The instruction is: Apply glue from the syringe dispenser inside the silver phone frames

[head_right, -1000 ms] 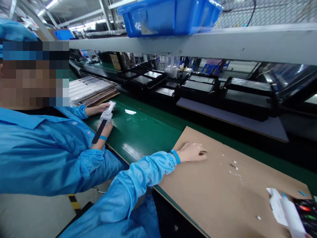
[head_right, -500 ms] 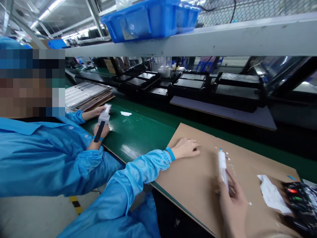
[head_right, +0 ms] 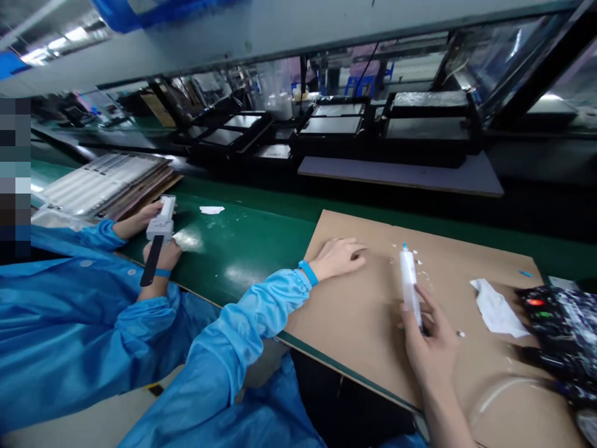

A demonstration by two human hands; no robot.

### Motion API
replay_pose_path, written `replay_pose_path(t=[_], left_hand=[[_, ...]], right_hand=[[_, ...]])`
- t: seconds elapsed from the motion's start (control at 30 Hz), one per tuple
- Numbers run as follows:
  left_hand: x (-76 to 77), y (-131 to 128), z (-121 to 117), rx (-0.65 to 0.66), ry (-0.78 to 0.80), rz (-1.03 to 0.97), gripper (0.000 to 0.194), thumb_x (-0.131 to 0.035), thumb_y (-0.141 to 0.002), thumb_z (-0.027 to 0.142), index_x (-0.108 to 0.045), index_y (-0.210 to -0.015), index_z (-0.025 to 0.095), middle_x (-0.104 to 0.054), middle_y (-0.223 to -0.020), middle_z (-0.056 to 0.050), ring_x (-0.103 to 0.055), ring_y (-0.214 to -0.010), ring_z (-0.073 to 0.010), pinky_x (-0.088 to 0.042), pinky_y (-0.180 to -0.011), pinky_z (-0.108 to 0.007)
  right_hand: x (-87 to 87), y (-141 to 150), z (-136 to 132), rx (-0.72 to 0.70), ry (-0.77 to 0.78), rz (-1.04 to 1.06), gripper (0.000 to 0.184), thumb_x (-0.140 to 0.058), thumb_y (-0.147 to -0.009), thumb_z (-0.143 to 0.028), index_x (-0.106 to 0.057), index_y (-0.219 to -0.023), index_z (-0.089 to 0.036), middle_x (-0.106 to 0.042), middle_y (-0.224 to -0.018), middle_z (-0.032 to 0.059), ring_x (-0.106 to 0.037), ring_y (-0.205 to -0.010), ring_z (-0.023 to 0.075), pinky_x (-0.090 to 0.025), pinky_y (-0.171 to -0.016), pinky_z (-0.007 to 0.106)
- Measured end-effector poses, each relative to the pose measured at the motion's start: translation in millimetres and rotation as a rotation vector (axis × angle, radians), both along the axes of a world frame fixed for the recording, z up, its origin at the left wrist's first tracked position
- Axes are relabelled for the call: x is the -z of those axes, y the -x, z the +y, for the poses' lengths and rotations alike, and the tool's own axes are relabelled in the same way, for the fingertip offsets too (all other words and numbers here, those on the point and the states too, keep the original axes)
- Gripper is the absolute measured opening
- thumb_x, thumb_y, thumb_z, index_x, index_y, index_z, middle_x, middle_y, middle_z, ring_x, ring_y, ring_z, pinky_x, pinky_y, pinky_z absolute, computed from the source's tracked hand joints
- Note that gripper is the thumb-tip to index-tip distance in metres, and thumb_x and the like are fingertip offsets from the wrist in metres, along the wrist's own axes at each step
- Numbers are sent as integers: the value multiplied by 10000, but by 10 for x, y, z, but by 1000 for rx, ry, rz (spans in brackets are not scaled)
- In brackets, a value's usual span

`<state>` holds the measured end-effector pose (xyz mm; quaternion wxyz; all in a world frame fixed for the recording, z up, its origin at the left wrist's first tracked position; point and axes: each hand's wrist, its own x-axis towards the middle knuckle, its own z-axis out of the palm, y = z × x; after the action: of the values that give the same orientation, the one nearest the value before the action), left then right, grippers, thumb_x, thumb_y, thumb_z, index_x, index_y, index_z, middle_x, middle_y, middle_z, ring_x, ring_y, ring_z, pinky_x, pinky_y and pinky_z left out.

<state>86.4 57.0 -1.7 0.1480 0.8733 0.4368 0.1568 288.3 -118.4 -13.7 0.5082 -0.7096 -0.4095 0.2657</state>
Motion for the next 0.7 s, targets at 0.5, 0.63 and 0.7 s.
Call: replay_pose_path(t=[0.5, 0.63, 0.7], left_hand=[[-56, 12, -52, 35, -58, 80, 411, -552, -1138, 307, -765, -1468, 186, -783, -1424, -94, -768, -1269, -294, -576, -1130, -408], [-13, 73, -53, 70, -52, 25, 387, -564, -1126, 281, -782, -1424, 162, -760, -1432, -135, -749, -1297, -315, -557, -1150, -422], [19, 115, -63, 69, -40, -19, 399, -579, -1117, 269, -767, -1450, 157, -740, -1453, -152, -728, -1334, -325, -541, -1176, -431]], right_hand=[[0, -7, 19, -18, -74, -75, 754, -827, -859, -655, -752, -1498, -263, -730, -978, 42, -693, -648, 199, -575, -627, 354], [-27, 15, 46, 4, -136, -66, 746, -854, -815, -638, -754, -1442, -246, -680, -914, -9, -662, -585, 155, -553, -574, 307], [-28, 22, 55, 3, -159, -58, 744, -851, -805, -607, -746, -1446, -244, -655, -902, -29, -653, -575, 136, -551, -569, 291]])
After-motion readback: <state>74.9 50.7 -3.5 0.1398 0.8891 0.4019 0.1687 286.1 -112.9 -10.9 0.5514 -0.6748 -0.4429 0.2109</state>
